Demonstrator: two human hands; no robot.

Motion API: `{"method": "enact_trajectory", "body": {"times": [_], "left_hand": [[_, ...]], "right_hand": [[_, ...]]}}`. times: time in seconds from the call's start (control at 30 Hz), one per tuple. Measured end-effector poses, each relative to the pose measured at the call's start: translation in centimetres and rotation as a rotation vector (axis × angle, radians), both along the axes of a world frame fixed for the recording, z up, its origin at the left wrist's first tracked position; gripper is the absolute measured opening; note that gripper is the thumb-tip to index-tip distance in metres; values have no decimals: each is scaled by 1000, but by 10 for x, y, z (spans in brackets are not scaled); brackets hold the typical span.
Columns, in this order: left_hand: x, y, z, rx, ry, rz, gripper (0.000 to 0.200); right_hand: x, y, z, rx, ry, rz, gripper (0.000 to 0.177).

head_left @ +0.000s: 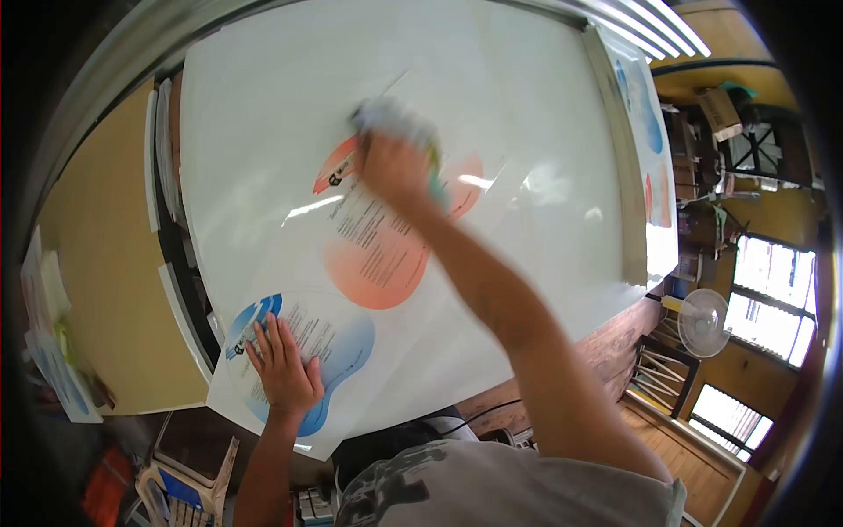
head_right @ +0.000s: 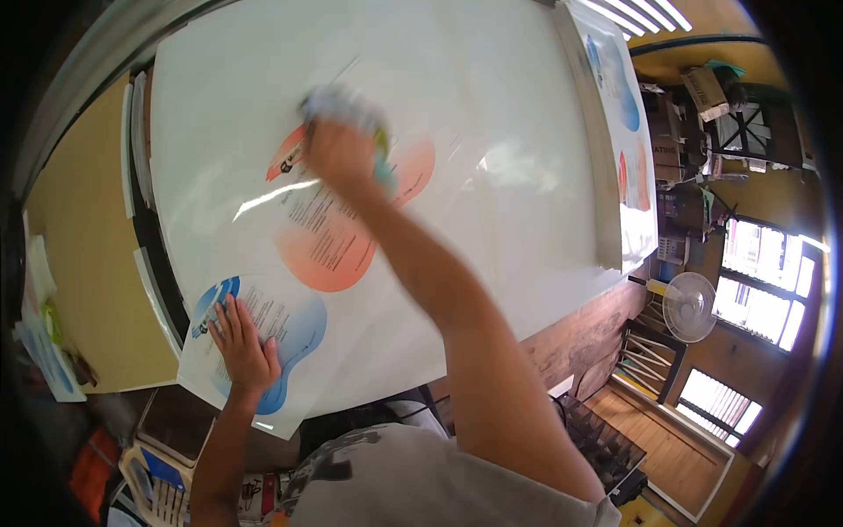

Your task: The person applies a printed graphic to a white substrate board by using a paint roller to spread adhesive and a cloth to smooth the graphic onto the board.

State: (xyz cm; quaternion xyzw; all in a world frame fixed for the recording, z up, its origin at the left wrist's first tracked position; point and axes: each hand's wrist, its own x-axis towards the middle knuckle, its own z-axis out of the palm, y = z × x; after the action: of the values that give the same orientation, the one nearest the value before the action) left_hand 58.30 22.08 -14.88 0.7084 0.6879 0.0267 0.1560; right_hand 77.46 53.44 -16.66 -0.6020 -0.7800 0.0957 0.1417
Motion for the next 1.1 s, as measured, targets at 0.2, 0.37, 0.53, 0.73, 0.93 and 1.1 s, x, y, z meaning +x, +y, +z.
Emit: {"method": "enact_trajectory", "body": {"times": [0.2,0.37,0.53,0.73,0.93,1.1], "left_hand": [[1,-4,-1,-40,0,-5,78],[3,-9,1,-21,5,17,80],[1,-1,1,-45,20,15,80],[-1,-4,-1,-24,4,16,80],[0,-2,0,-24,-20,39,79],[3,-3,-1,-6,13,19,79]], "right_hand": [[75,-114,15,-362,-141,389,13],[141,71,20,24,-118,-160,32],[36,-80,-25,-259,34,292,15],[31,51,1,-120,-15,277,22],[16,101,-25,382,-104,24,26],[-19,-112,1,-116,334,664,5]]}}
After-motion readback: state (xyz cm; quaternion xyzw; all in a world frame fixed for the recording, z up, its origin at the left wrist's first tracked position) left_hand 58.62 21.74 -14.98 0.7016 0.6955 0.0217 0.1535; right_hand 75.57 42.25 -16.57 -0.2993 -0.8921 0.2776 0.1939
